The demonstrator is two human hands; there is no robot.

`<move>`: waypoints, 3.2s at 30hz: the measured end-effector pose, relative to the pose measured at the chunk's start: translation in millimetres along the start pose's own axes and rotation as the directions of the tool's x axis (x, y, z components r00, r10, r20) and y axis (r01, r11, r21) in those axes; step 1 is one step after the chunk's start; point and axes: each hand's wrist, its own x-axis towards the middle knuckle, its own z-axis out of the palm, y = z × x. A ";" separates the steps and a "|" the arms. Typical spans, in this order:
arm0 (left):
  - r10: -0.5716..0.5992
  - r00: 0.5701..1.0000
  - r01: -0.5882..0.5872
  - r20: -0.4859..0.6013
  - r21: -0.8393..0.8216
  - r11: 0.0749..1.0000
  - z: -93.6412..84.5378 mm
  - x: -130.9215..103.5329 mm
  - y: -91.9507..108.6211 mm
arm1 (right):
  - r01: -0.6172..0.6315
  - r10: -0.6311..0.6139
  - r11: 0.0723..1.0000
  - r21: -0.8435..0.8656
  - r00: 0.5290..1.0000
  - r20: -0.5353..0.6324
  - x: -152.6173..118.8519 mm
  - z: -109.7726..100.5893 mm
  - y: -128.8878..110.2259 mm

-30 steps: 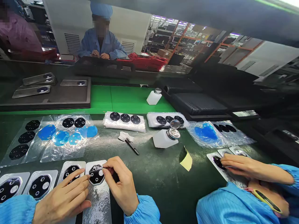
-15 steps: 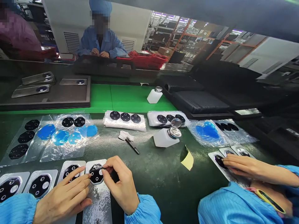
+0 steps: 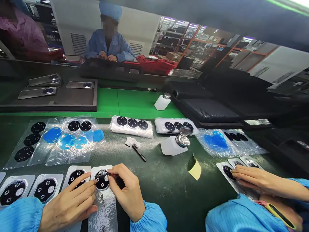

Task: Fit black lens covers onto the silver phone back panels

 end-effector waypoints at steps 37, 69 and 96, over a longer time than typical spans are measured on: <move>-0.023 0.999 0.024 -0.024 0.027 0.999 -2.1 5.8 2.3 | 0.367 -0.321 0.779 -0.508 0.930 0.179 4.4 18.9 -1.9; -0.005 1.000 0.005 0.006 0.004 1.000 -0.3 3.7 2.0 | 0.312 -0.278 0.804 -0.507 0.950 0.144 3.7 23.4 4.0; -0.042 0.986 0.061 0.163 -0.115 0.991 -9.7 15.7 -6.4 | -0.146 0.161 0.966 0.214 0.985 -0.055 8.4 5.3 3.5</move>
